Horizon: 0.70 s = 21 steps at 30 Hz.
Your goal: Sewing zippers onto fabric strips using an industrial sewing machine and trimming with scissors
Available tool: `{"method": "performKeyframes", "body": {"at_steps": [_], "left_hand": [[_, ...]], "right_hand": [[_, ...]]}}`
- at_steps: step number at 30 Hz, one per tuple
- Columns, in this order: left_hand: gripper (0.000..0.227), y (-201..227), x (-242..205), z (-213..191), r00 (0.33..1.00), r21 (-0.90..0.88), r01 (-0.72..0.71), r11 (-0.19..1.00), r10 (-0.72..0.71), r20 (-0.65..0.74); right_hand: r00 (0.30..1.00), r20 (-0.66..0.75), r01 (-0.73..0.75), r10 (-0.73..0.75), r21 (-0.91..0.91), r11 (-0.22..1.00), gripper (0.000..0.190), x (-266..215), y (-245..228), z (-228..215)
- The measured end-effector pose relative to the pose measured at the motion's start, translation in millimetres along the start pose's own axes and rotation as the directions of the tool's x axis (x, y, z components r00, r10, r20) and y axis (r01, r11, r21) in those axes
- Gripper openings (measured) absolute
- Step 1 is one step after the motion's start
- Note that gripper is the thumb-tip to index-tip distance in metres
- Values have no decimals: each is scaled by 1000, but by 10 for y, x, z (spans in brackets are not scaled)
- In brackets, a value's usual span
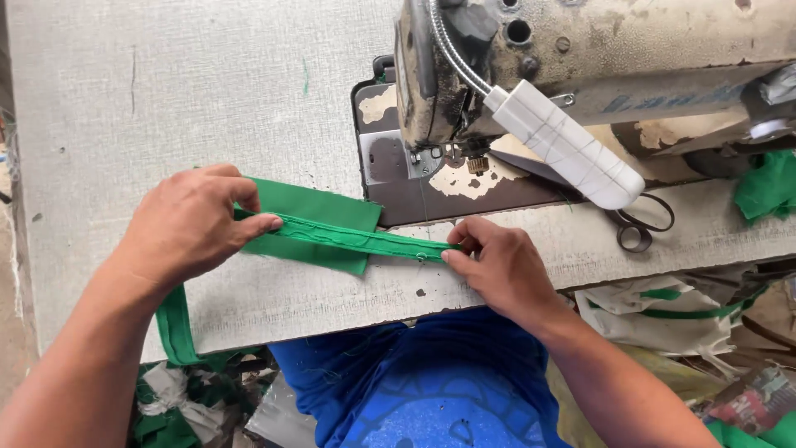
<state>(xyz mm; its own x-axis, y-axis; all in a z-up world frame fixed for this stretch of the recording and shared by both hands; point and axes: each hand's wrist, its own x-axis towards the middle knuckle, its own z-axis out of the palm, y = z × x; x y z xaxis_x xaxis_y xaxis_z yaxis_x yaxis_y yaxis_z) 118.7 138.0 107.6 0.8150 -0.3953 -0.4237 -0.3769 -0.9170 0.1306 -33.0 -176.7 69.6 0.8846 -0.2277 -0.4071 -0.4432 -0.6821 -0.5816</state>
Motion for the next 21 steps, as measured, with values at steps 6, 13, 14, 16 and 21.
{"method": "performKeyframes", "body": {"at_steps": [6,13,14,16,21], "left_hand": [[34,-106,0,324,990,22,-47,999,49,-133],[50,-483,-281,497,870,267,36,963,101,-483],[50,-251,-299,471,868,270,40,962,100,-486],[21,195,-348,436,548,180,-582,793,547,-633],[52,329,27,933,551,66,-792,607,756,-353]], "right_hand": [[977,-78,182,-199,-190,965,14,12,140,198],[667,-127,637,-734,-415,650,38,392,-110,449],[663,-129,640,-738,-414,647,38,409,-101,465],[593,-138,678,-793,-445,585,27,435,-89,522],[648,78,526,-757,-765,371,57,631,243,27]]}}
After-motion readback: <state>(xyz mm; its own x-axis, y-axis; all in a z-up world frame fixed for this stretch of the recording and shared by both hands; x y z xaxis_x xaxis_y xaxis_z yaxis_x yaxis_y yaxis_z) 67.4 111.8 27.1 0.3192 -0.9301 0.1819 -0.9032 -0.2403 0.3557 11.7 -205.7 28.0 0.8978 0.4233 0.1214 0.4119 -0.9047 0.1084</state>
